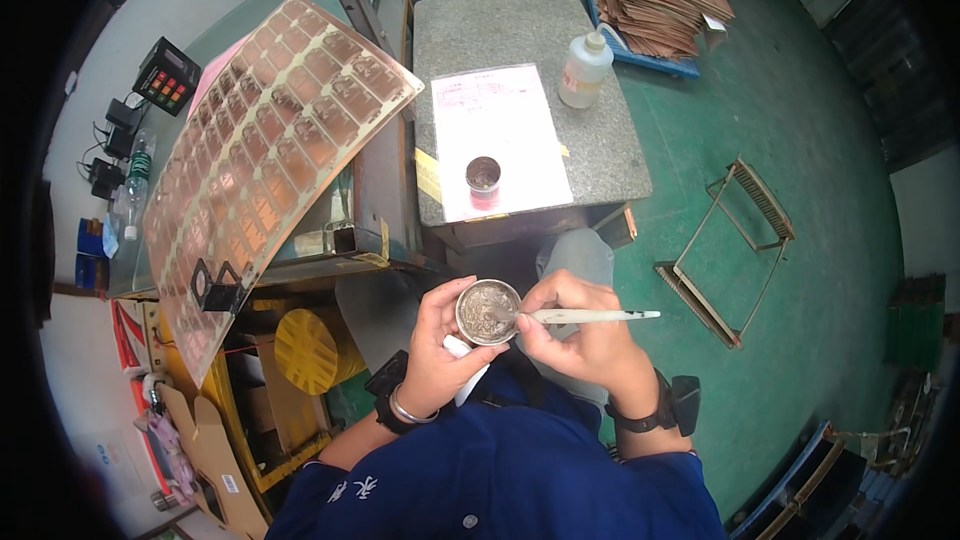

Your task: Inspecting and cleaning etched copper sheets using a magnifying loupe and cleaning solution in a fabrication facility.

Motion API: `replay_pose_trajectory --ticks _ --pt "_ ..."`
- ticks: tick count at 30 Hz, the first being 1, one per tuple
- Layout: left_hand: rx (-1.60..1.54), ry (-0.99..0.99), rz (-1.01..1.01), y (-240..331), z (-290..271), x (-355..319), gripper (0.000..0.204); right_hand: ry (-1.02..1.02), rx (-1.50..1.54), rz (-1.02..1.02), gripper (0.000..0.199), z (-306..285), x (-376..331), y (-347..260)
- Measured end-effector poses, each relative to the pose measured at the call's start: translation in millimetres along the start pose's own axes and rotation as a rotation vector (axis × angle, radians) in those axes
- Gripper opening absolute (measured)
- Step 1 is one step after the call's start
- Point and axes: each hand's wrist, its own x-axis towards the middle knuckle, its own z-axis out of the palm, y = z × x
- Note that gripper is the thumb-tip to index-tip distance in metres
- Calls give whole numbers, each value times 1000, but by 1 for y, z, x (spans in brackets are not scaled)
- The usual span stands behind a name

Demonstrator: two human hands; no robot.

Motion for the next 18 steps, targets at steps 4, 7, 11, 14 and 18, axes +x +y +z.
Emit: replay_pose_trajectory --ticks 4,7,11,14,18 --pt "13 0 -10 0 0 -1 68 -26 7 -16 14 0 -1 1" --pt "31 7 -9 -1 0 -1 69 54 54 72 12 2 -2 0" --pt "45 8 -6 -1 -1 -1 70 -14 31 12 14 -1 -1 1" --pt "19 16 -3 -1 1 0 70 4 -19 -19 15 0 0 0" --pt "46 20 -3 -1 1 0 69 45 35 34 14 0 -3 0"
